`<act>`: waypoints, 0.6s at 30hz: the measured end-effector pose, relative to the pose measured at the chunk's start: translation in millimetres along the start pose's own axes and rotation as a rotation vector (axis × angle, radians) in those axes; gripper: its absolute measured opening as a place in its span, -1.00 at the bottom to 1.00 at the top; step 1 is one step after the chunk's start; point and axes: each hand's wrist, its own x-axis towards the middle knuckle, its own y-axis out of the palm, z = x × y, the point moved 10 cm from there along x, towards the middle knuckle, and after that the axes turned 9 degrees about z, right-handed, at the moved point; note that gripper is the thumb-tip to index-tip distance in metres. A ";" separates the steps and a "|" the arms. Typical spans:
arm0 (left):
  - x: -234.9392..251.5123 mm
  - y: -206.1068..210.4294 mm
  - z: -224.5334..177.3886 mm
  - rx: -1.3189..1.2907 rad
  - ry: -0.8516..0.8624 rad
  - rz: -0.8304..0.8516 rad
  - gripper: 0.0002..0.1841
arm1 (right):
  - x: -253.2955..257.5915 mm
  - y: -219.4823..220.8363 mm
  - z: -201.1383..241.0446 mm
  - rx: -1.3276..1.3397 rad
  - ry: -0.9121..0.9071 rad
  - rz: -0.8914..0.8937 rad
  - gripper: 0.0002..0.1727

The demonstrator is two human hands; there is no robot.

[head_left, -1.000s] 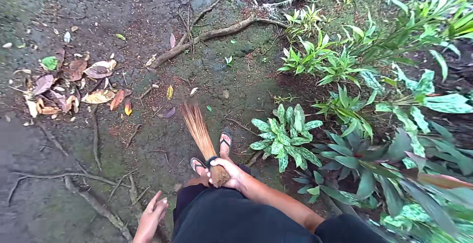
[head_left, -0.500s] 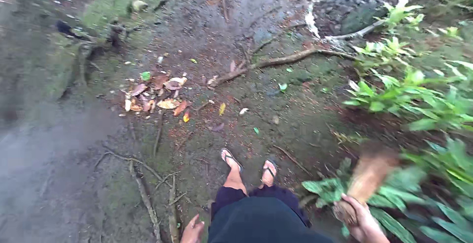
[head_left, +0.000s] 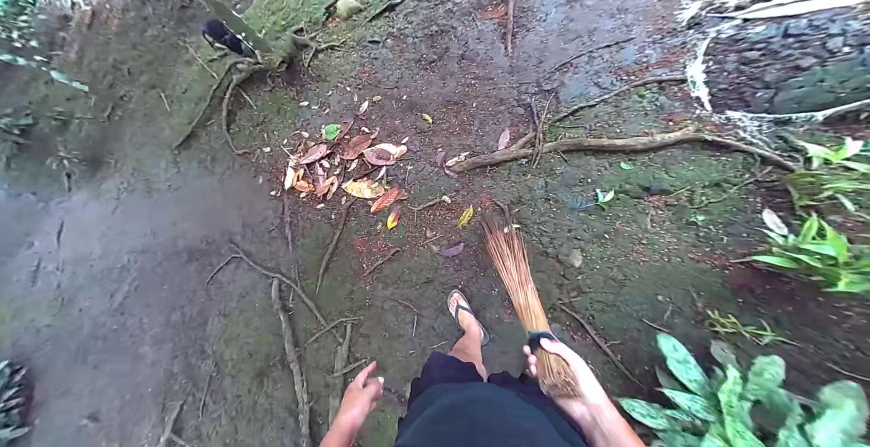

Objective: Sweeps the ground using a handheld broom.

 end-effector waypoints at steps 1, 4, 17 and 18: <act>4.9 -9.8 0.8 -0.005 -0.007 0.001 -0.40 | -6.4 -0.7 2.3 -0.076 -0.006 0.019 -0.55; 9.3 -33.6 9.4 -0.041 -0.041 -0.019 -0.41 | -9.7 9.2 12.0 -0.260 -0.062 -0.034 -0.09; 25.3 -89.0 35.8 -0.117 -0.113 -0.028 -0.38 | 103.0 106.2 -35.9 -0.036 0.039 0.043 -0.70; 28.4 -88.6 31.7 -0.123 -0.113 -0.018 -0.39 | 81.8 103.5 -36.6 -0.044 0.035 0.034 -0.65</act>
